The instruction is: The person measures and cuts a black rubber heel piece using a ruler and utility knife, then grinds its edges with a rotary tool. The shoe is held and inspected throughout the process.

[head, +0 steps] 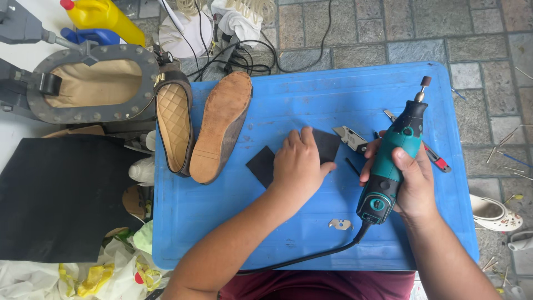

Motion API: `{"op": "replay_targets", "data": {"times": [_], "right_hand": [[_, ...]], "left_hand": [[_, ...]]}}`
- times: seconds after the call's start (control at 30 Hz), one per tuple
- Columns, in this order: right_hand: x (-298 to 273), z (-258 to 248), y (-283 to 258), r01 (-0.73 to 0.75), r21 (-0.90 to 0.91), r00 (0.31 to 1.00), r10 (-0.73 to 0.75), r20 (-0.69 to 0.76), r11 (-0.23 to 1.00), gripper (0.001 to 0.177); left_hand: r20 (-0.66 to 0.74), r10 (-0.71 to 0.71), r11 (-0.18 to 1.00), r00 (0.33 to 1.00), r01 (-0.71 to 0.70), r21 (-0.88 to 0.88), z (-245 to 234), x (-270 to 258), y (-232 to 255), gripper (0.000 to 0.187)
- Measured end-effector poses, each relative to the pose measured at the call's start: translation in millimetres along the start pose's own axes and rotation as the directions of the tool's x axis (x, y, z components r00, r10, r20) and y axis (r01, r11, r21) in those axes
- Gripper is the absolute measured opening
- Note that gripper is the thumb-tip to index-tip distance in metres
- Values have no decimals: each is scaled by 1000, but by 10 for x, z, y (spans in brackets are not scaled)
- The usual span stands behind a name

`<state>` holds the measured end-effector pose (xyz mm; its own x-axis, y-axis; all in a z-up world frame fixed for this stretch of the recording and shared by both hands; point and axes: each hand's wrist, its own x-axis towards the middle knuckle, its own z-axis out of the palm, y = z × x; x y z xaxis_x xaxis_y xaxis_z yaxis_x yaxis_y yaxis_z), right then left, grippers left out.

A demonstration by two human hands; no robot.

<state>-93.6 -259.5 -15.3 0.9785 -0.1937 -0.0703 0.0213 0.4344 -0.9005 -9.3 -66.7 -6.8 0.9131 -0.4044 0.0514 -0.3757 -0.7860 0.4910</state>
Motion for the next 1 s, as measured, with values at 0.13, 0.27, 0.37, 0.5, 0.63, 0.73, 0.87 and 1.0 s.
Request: {"op": "replay_targets", "data": {"times": [0.13,0.27,0.37,0.5,0.63,0.73,0.87,1.0], "right_hand": [[-2,22,13,-5,-10,1000,5,14,1000,61],[-14,69,9,-27,-7,997,27,68,1000,62],[-20,97,-7,-32,-20,994,34,105,999,63],[-38,112,-136,-129,-176,969,161,185,976,59],[-43,53,-297,-206,-436,921,324,216,876,47],[-16,-100,-381,-231,-558,890,404,209,797,42],[64,-408,-452,-272,-702,841,518,159,658,52],[163,-646,-497,-290,-657,801,552,231,696,52]], "left_hand": [[27,97,983,995,-100,152,25,21,-94,96],[-13,219,976,976,-219,18,-2,42,-182,81],[36,291,953,956,-287,-94,-127,74,-331,68],[97,426,799,900,-324,-506,-455,157,-706,72],[61,506,633,860,-323,-704,-626,160,-942,75],[54,517,603,854,-318,-732,-532,105,-989,76],[118,509,418,853,-125,-900,-397,73,-1099,77],[276,553,-15,786,340,-940,-300,53,-1160,73]]}}
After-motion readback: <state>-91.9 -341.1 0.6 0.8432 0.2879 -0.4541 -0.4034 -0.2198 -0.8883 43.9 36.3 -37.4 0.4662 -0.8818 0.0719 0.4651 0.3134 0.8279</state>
